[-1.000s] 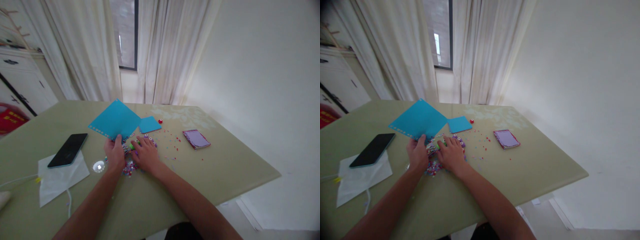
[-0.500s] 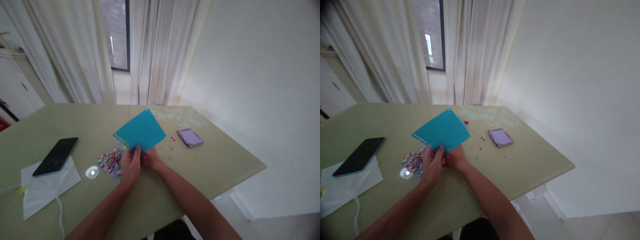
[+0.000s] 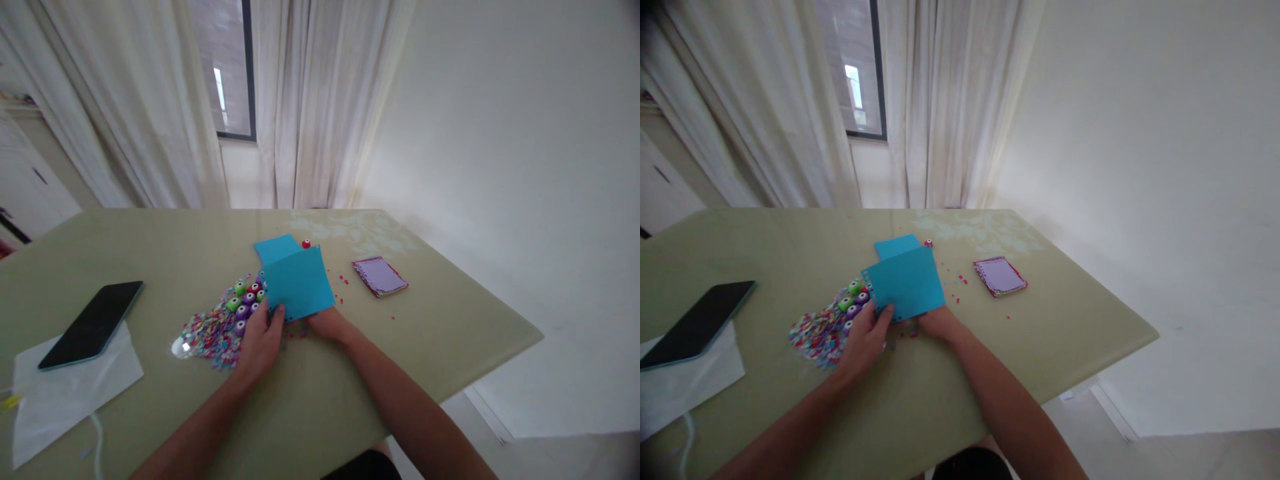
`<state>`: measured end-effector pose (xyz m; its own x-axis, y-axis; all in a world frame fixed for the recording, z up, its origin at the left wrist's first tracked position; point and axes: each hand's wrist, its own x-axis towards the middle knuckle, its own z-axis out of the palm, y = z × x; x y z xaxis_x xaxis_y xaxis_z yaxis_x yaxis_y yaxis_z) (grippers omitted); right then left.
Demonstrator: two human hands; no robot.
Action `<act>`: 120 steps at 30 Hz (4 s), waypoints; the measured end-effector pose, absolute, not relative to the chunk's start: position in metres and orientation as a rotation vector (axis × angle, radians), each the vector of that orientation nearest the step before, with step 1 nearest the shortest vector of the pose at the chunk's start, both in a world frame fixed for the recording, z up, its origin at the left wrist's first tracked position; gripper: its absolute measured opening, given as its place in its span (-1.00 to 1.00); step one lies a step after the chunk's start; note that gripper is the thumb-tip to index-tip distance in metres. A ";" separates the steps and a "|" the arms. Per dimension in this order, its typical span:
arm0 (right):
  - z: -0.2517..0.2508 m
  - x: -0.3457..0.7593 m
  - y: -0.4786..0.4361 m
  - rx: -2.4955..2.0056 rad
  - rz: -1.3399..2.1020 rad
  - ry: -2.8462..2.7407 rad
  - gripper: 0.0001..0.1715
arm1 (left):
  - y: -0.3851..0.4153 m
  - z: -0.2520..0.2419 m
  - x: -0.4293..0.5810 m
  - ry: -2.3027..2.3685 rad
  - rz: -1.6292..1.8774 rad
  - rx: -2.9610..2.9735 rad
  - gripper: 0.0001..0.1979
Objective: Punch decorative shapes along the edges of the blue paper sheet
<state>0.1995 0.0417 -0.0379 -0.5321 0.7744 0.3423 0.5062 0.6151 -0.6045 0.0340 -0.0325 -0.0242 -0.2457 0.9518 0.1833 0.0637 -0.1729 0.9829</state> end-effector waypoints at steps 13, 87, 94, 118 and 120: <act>-0.022 0.181 0.023 -1.047 0.739 -2.266 -0.61 | -0.028 -0.011 0.000 1.307 1.699 0.790 -0.63; -0.011 0.179 0.014 -0.957 1.702 -1.264 -0.30 | -0.030 -0.005 0.009 1.355 1.263 1.402 -0.62; -0.005 0.181 0.015 -0.934 1.746 -1.229 -0.34 | -0.030 0.000 0.008 1.369 1.304 1.402 -0.64; -0.041 0.250 0.084 -1.528 0.363 -1.854 -0.68 | -0.018 0.016 -0.026 1.746 1.551 1.037 -0.57; -0.043 0.251 0.089 -1.542 0.327 -1.881 -0.70 | -0.019 0.017 -0.024 1.730 1.558 1.025 -0.56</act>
